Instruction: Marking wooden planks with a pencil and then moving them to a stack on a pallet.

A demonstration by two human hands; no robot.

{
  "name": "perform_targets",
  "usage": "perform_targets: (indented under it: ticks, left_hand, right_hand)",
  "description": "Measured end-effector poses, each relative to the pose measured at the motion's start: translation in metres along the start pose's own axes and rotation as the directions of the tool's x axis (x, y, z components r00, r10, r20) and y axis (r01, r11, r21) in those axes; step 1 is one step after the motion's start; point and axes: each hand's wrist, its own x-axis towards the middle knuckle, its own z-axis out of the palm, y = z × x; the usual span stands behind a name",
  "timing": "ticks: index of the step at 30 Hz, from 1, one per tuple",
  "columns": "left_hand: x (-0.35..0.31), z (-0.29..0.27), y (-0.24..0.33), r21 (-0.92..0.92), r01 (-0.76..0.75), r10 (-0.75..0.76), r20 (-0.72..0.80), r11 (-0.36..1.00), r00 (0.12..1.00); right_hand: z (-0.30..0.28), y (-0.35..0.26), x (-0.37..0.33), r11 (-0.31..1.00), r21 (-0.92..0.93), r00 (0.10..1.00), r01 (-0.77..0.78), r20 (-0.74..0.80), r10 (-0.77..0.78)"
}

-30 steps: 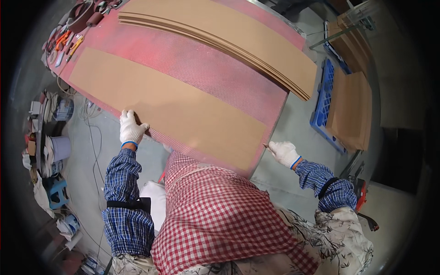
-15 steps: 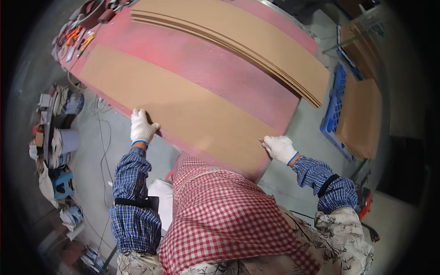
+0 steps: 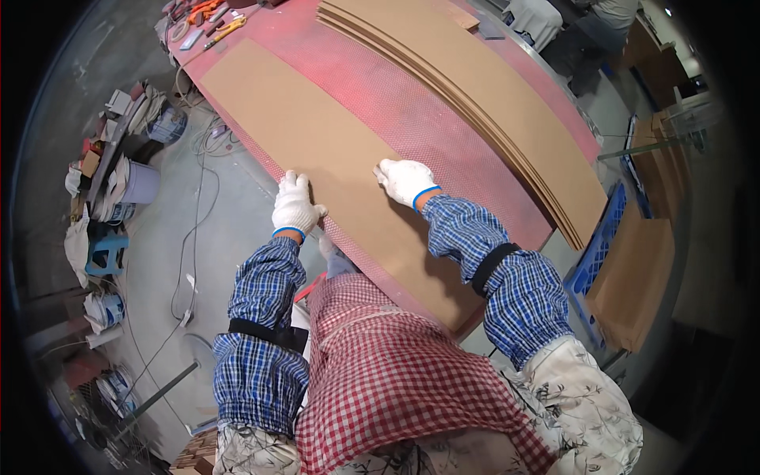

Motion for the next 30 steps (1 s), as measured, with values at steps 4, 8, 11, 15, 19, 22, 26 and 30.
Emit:
perform_targets:
  ticks: [4,8,11,15,19,22,26,30]
  left_hand:
    - [-0.002,0.000,-0.002,0.063,0.038,-0.039,0.009,0.997,0.999]
    - [0.000,-0.001,0.001,0.081,0.081,-0.083,0.024,0.993,0.996]
    - [0.004,-0.003,-0.002,0.066,0.050,-0.053,0.036,0.997,0.998]
    - [0.006,0.002,-0.008,0.032,0.012,-0.013,0.019,0.999,1.000]
    - [0.008,0.003,-0.007,0.061,-0.003,0.001,0.026,0.998,1.000]
    - [0.008,0.002,-0.006,0.045,0.013,-0.015,0.051,0.999,0.999]
    - [0.009,0.006,-0.014,0.050,-0.023,0.022,0.020,0.998,1.000]
    - [0.009,0.005,-0.014,0.050,-0.010,0.008,0.029,0.999,1.000]
  right_hand:
    - [-0.031,0.003,-0.044,0.992,0.093,0.993,-0.090,0.088,0.082]
    - [-0.040,0.038,-0.152,0.966,0.051,0.959,-0.252,0.148,0.242]
    - [-0.023,0.069,-0.240,0.961,-0.050,0.952,-0.273,0.129,0.278]
    - [-0.028,0.064,-0.309,0.935,-0.117,0.910,-0.335,0.216,0.353]
    - [-0.017,0.065,-0.341,0.946,-0.120,0.921,-0.303,0.217,0.322]
    - [-0.010,0.069,-0.351,0.942,-0.154,0.920,-0.300,0.214,0.328]
    - [-0.009,0.070,-0.355,0.946,-0.155,0.923,-0.285,0.222,0.314]
    - [-0.009,0.074,-0.353,0.952,-0.175,0.933,-0.250,0.218,0.285]
